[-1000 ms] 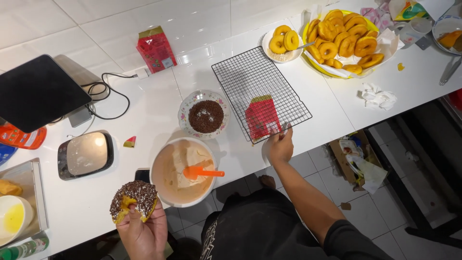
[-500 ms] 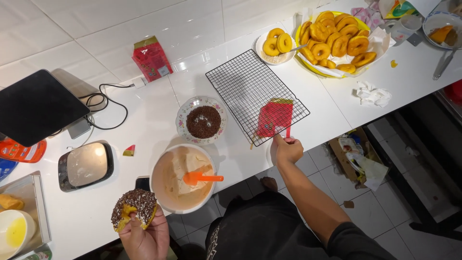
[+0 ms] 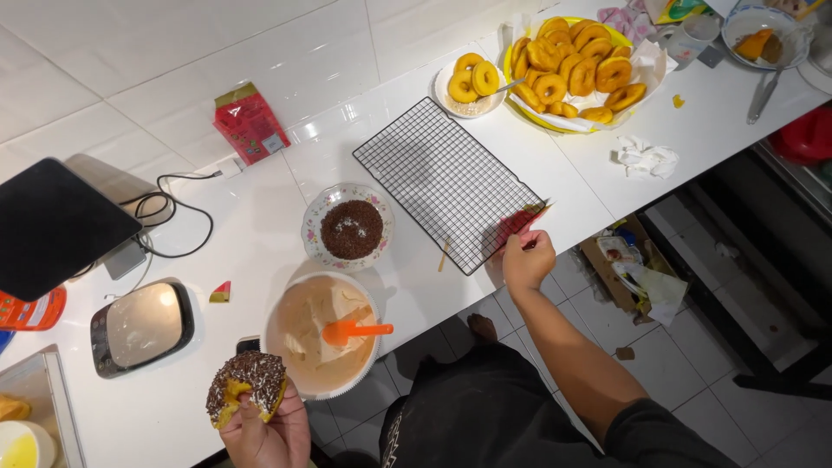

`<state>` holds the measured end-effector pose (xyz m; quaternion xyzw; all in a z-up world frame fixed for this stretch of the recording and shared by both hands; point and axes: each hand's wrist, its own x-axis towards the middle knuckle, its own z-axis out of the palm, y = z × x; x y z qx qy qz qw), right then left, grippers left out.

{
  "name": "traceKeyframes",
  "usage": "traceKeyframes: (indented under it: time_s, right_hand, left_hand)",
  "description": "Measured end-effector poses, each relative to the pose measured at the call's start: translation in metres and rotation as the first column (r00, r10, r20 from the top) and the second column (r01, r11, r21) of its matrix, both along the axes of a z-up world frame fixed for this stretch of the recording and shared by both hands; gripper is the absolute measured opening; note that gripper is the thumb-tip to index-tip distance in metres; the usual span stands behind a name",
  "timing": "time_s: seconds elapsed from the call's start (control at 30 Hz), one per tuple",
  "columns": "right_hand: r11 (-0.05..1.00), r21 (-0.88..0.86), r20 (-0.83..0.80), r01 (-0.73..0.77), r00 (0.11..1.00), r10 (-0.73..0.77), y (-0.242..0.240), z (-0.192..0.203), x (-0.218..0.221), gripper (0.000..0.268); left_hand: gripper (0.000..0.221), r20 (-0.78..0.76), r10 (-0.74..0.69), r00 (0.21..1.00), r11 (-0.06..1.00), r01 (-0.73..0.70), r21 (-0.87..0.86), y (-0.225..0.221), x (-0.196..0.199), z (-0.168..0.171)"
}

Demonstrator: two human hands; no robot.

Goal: The person is applying a cream-based glaze to donuts using a spatula and then dipping them into chocolate sprinkles.

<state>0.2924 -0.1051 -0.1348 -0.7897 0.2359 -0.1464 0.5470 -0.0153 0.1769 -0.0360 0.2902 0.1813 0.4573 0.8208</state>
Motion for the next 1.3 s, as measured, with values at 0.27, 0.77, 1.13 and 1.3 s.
traceKeyframes:
  time_s: [0.27, 0.77, 1.13, 1.3]
  right_hand:
    - [0.996, 0.049, 0.343, -0.071, 0.938, 0.05, -0.064, 0.055, 0.008, 0.022]
    - [0.654, 0.66, 0.035, 0.37, 0.854, -0.519, -0.295, -0.013, 0.282, 0.03]
    - [0.762, -0.12, 0.773, -0.636, 0.422, 0.474, -0.175, 0.102, 0.171, 0.068]
    - [0.607, -0.065, 0.75, -0.792, 0.362, 0.554, -0.16, 0.146, 0.149, 0.057]
  left_hand:
    - [0.063, -0.005, -0.02, 1.0, 0.999, 0.02, -0.028, -0.008, 0.029, -0.02]
    - [0.039, -0.093, -0.407, 0.909, 0.914, 0.404, -0.05, -0.184, 0.226, 0.043]
    - [0.035, 0.064, -0.297, 0.953, 0.953, 0.3, -0.045, -0.323, 0.372, 0.021]
    - [0.037, 0.009, -0.299, 0.954, 0.949, 0.296, 0.112, -0.353, 0.387, 0.039]
